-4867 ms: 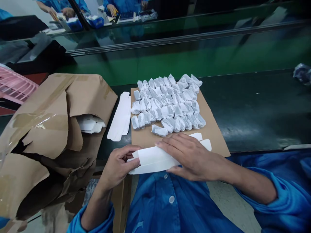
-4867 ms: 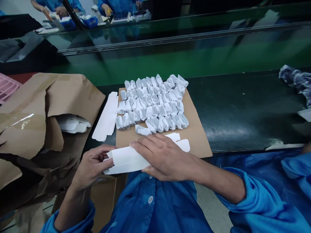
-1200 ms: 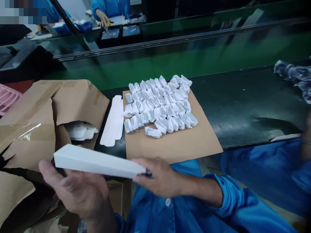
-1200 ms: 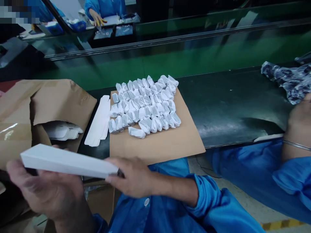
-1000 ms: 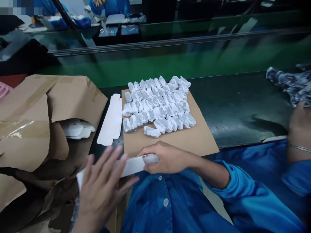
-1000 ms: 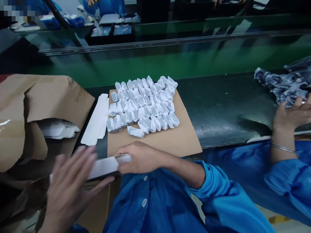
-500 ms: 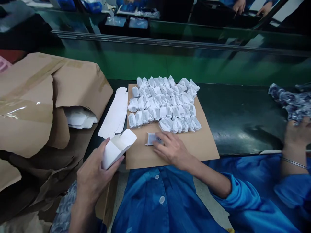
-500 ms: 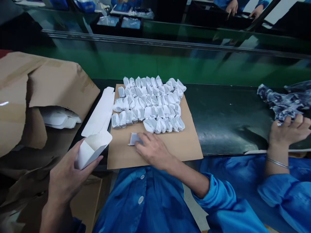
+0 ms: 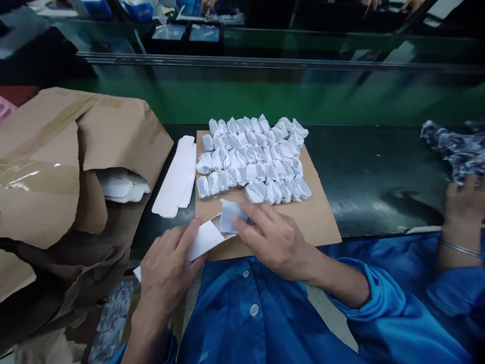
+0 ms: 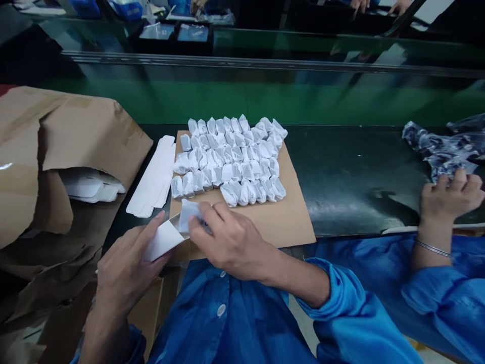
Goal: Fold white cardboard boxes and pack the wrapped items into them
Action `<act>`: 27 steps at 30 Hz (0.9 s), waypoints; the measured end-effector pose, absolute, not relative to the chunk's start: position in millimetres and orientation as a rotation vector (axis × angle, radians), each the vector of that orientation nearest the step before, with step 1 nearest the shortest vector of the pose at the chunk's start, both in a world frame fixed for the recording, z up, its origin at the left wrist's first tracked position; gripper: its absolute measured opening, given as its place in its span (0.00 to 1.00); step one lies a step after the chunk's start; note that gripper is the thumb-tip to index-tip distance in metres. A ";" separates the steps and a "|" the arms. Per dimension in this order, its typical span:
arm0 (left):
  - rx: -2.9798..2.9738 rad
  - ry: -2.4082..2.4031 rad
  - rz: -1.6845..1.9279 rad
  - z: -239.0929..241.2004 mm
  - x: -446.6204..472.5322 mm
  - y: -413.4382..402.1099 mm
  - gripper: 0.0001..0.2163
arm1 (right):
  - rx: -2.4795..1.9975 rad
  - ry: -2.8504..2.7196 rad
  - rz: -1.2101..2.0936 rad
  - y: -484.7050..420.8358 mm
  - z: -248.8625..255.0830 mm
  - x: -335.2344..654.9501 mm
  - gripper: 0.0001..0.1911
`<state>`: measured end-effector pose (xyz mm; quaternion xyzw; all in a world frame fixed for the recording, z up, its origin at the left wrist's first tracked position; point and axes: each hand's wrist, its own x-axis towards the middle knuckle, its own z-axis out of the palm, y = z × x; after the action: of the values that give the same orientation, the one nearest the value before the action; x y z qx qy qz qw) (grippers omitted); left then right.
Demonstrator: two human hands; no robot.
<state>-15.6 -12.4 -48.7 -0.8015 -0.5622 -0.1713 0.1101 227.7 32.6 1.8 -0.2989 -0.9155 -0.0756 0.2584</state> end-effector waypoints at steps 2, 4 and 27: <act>-2.374 -1.648 -0.490 -50.1 -9.7 -12.1 0.25 | -0.756 -2.663 -0.155 34.8 5.4 231.0 0.11; -2.450 -1.641 -0.487 -52.7 -5.2 -12.8 0.24 | -0.720 -2.805 0.036 39.8 8.7 237.2 0.13; -2.194 -1.858 -0.648 -47.8 67.5 7.1 0.32 | -1.044 -1.467 0.632 8.7 -22.3 242.2 0.30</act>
<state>67.5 7.1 -47.8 -0.7409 -0.6275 -0.2188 0.0971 242.2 8.7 -22.3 -0.4464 -0.6270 0.2703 0.5784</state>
